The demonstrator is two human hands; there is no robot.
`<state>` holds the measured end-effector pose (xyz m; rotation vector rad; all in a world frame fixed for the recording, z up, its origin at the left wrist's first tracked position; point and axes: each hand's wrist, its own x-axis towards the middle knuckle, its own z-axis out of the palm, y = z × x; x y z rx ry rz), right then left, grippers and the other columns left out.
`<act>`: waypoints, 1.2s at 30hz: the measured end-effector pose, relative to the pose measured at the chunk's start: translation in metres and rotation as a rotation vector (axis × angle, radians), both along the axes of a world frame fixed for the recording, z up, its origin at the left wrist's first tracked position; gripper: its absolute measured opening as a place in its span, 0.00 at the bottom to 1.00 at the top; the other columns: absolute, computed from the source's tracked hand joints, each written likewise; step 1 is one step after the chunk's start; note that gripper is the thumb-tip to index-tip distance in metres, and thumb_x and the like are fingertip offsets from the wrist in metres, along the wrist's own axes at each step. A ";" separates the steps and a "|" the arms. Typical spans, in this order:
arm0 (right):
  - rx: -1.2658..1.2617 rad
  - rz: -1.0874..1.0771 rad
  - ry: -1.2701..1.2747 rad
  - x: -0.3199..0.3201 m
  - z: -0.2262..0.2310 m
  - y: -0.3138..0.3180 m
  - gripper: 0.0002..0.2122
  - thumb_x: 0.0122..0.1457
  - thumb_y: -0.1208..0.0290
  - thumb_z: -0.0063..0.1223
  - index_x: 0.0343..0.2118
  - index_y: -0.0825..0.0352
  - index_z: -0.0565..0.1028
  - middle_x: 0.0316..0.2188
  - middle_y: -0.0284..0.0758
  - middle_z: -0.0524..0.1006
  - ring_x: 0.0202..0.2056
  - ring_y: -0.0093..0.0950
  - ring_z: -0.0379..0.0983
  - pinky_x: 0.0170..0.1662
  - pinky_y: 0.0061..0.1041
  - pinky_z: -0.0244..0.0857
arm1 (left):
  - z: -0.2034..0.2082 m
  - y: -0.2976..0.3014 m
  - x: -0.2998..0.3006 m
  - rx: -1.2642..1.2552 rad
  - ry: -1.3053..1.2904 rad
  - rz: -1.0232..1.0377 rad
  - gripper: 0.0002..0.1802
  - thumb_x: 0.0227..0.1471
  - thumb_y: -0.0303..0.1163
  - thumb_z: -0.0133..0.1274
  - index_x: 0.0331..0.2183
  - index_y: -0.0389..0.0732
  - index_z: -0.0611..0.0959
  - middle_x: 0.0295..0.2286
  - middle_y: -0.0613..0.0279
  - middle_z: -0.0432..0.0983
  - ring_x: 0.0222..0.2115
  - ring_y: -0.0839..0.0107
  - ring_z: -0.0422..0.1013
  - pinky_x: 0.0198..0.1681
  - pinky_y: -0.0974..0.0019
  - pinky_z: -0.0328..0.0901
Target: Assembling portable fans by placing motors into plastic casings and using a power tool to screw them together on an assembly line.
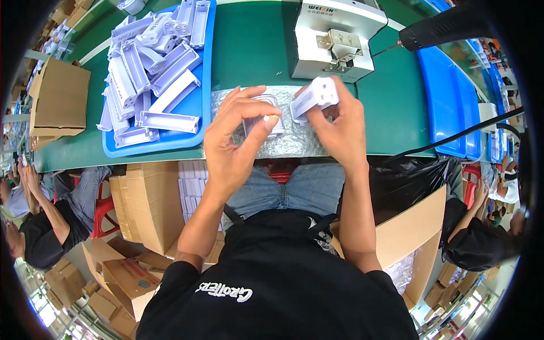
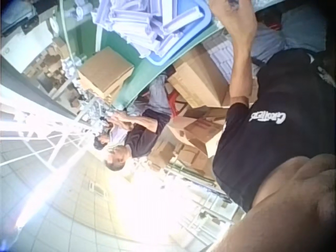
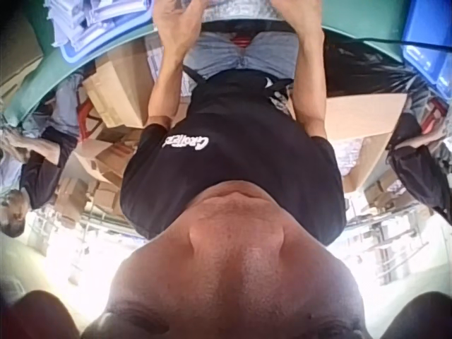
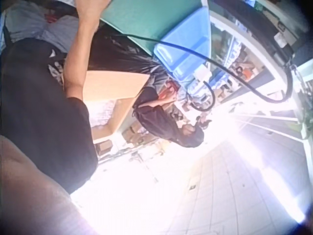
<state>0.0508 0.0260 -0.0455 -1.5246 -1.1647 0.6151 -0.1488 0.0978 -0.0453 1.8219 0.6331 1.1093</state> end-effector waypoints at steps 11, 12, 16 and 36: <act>0.381 0.058 0.587 -0.002 0.039 0.001 0.07 0.70 0.79 0.51 0.47 0.75 0.74 0.37 0.48 0.85 0.25 0.24 0.80 0.24 0.19 0.71 | 0.008 0.001 0.016 0.052 0.045 0.030 0.03 0.54 0.28 0.67 0.33 0.42 0.90 0.29 0.68 0.83 0.42 0.67 0.73 0.55 0.60 0.59; 0.381 0.062 0.588 -0.002 0.040 0.001 0.07 0.70 0.79 0.51 0.47 0.75 0.74 0.37 0.48 0.85 0.25 0.24 0.80 0.24 0.19 0.71 | 0.008 0.001 0.017 0.054 0.045 0.034 0.03 0.54 0.28 0.67 0.33 0.42 0.90 0.29 0.68 0.83 0.42 0.67 0.73 0.55 0.60 0.59; 0.412 0.092 0.397 -0.006 0.045 0.001 0.08 0.68 0.81 0.51 0.48 0.75 0.73 0.39 0.49 0.84 0.27 0.23 0.79 0.25 0.18 0.71 | 0.008 0.002 0.018 0.074 0.059 0.023 0.04 0.53 0.29 0.68 0.34 0.42 0.90 0.27 0.69 0.80 0.41 0.68 0.73 0.55 0.60 0.57; 0.210 0.065 0.089 -0.022 0.043 0.004 0.11 0.63 0.86 0.57 0.48 0.74 0.75 0.41 0.40 0.84 0.35 0.22 0.82 0.34 0.19 0.76 | 0.000 -0.010 0.007 0.045 0.037 0.041 0.30 0.45 0.21 0.69 0.52 0.38 0.81 0.47 0.55 0.73 0.47 0.60 0.74 0.54 0.62 0.68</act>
